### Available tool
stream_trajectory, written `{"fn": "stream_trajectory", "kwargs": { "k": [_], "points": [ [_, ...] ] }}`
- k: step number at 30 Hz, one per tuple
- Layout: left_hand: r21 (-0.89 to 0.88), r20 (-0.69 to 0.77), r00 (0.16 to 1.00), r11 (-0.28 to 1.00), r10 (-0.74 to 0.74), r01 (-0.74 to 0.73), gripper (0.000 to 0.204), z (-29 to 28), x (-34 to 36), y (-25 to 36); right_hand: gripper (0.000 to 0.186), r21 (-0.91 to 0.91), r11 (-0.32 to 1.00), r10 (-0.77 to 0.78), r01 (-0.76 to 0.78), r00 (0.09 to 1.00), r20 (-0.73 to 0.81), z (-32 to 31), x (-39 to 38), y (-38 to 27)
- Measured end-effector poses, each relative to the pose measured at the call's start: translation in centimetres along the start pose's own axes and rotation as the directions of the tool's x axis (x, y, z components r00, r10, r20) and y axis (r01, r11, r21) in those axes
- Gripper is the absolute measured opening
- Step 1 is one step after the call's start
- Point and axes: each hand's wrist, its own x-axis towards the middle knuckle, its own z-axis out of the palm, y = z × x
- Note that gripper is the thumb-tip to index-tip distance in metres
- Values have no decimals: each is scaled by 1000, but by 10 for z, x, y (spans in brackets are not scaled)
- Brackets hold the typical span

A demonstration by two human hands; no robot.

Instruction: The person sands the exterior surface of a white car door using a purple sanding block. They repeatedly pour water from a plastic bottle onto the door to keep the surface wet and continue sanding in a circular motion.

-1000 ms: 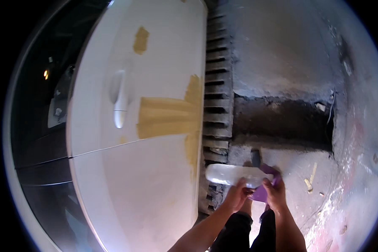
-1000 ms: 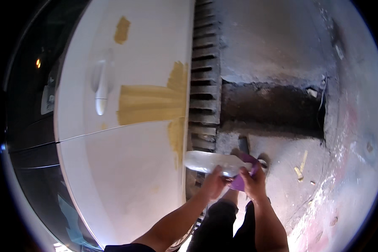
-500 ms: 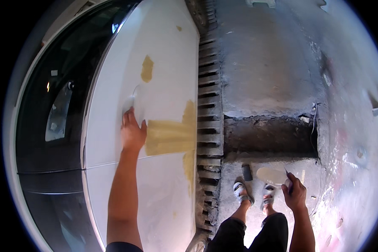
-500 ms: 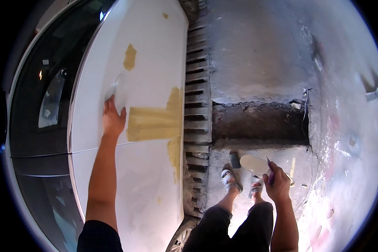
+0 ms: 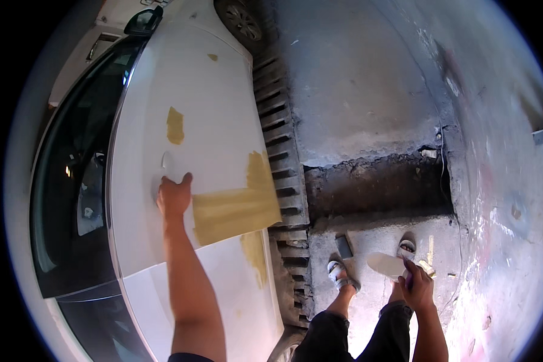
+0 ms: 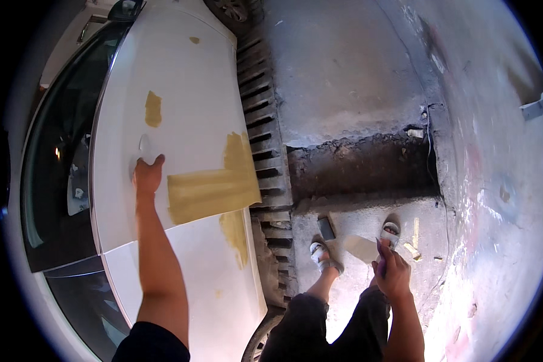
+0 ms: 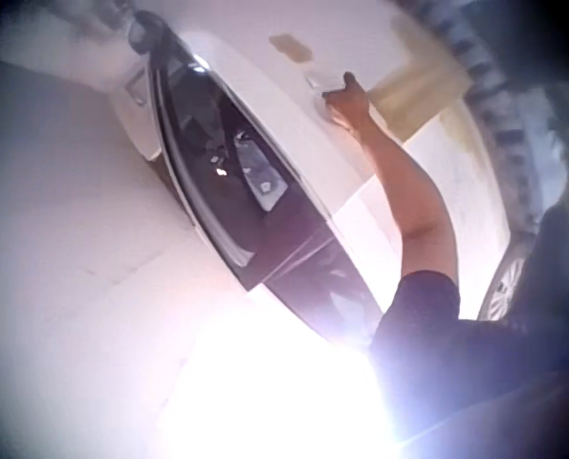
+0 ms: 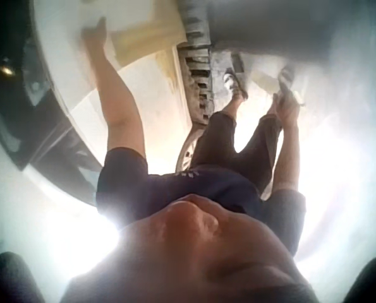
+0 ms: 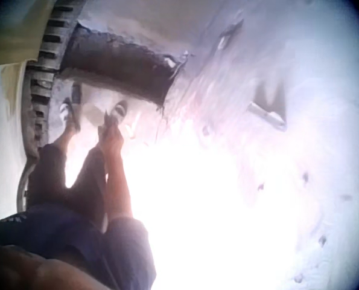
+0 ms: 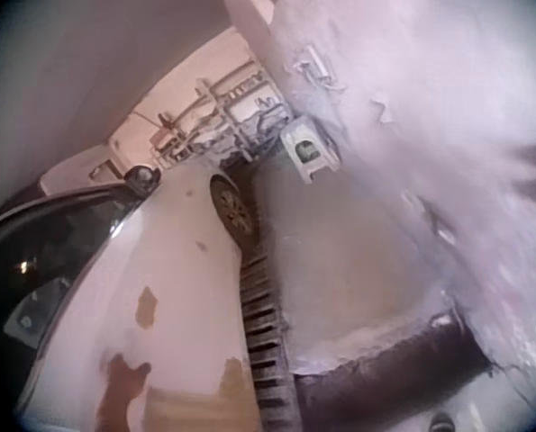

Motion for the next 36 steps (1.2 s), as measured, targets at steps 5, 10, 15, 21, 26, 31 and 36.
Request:
{"fn": "stream_trajectory", "kwargs": {
  "k": [5,10,15,21,26,31,36],
  "points": [
    [-42,-43,996,996,78,-80,84,-22,-70,159,53,-25,999,42,-42,999,12,-27,5,25],
    [-284,-179,805,753,566,-593,73,-70,-154,315,52,51,999,24,-16,987,-159,-22,12,51],
    [245,-351,8,100,937,-964,64,-71,-269,347,53,108,992,78,-58,978,-194,-6,24,51],
    [711,-81,-46,26,996,-702,65,-49,-192,380,56,105,989,135,-108,944,-302,-28,7,68],
    [653,-344,-16,227,939,-723,66,-58,-116,402,57,112,988,136,-104,931,-339,-20,27,59],
    [519,-540,33,364,841,-774,68,-59,-88,418,53,106,990,127,-95,931,-342,-20,39,54],
    [260,-505,183,350,844,-900,72,-45,-80,403,49,77,989,147,-129,939,-312,-13,46,44]
  ]
}}
